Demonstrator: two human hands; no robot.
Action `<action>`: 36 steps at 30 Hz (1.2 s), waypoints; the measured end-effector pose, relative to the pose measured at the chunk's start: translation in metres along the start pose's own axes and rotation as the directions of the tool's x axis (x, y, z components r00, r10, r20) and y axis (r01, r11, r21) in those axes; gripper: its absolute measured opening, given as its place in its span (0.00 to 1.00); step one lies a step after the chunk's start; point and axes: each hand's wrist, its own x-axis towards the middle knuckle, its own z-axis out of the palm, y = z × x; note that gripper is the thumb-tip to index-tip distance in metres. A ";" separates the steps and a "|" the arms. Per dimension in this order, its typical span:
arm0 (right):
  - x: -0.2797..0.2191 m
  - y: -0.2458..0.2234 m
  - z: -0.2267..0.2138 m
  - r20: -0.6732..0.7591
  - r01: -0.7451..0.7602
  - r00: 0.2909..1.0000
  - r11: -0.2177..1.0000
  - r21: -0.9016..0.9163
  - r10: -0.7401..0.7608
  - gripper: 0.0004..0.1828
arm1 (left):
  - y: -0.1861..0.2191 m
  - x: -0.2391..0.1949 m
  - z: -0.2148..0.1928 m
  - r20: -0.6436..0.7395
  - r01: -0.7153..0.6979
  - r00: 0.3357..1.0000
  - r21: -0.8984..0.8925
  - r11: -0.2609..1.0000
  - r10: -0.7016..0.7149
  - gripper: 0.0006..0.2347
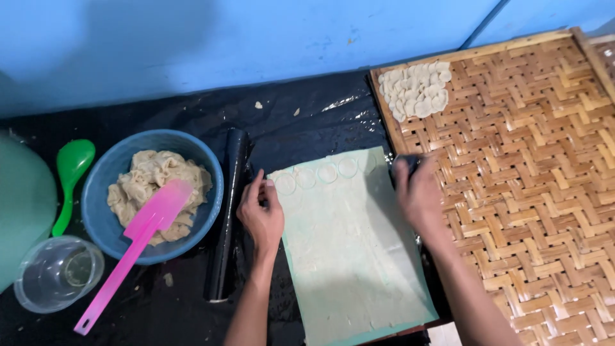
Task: Rolling out dough and cutting it into small circular shapes using a round mold.
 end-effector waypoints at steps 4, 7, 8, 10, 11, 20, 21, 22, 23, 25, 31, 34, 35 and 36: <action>-0.036 -0.047 -0.001 0.072 0.181 0.981 0.983 0.023 -0.182 0.29 | -0.006 -0.002 0.000 0.000 -0.023 1.000 0.013 1.000 0.023 0.12; -0.055 -0.089 0.007 0.370 0.096 0.928 0.988 -0.123 -0.044 0.32 | -0.010 -0.002 -0.003 0.017 -0.003 1.000 -0.033 0.999 0.004 0.14; -0.060 -0.092 0.017 0.386 0.259 0.897 0.964 -0.064 -0.216 0.31 | -0.014 -0.001 -0.002 0.048 0.032 0.998 -0.132 0.991 -0.026 0.16; -0.065 -0.102 0.033 0.395 0.421 0.832 0.907 0.007 -0.389 0.31 | -0.019 -0.001 -0.002 0.072 0.069 0.996 -0.221 0.973 -0.054 0.18; -0.067 -0.110 0.040 0.385 0.500 0.797 0.866 0.010 -0.465 0.31 | -0.020 0.000 -0.002 0.097 0.089 0.993 -0.303 0.949 -0.062 0.19; -0.067 -0.135 0.087 0.380 0.686 0.700 0.719 -0.117 -0.605 0.25 | -0.026 0.001 -0.002 0.197 0.242 0.967 -0.511 0.825 -0.162 0.25; -0.066 -0.134 0.091 0.374 0.700 0.694 0.699 -0.148 -0.615 0.25 | -0.026 0.001 -0.002 0.204 0.243 0.966 -0.516 0.822 -0.158 0.25; -0.067 -0.135 0.095 0.379 0.699 0.694 0.700 -0.148 -0.613 0.25 | -0.025 0.001 -0.002 0.206 0.248 0.965 -0.514 0.821 -0.163 0.25; -0.067 -0.135 0.099 0.388 0.687 0.712 0.695 -0.211 -0.586 0.24 | -0.024 0.002 -0.002 0.208 0.244 0.966 -0.511 0.825 -0.156 0.25; -0.072 -0.136 0.107 0.402 0.672 0.729 0.690 -0.268 -0.553 0.23 | -0.024 0.000 -0.003 0.213 0.248 0.964 -0.501 0.829 -0.160 0.25; -0.065 -0.133 0.103 0.387 0.743 0.666 0.609 -0.276 -0.637 0.25 | -0.025 0.003 -0.003 0.218 0.234 0.966 -0.498 0.835 -0.141 0.25; -0.071 -0.129 0.106 0.413 0.737 0.671 0.616 -0.278 -0.616 0.23 | -0.024 0.000 -0.003 0.219 0.231 0.966 -0.485 0.844 -0.138 0.25; -0.076 -0.128 0.111 0.374 0.703 0.711 0.623 -0.344 -0.596 0.25 | -0.023 0.000 -0.003 0.214 0.225 0.967 -0.477 0.850 -0.136 0.24; -0.081 -0.128 0.117 0.332 0.665 0.746 0.626 -0.407 -0.577 0.27 | -0.022 0.001 -0.003 0.207 0.219 0.969 -0.468 0.856 -0.134 0.24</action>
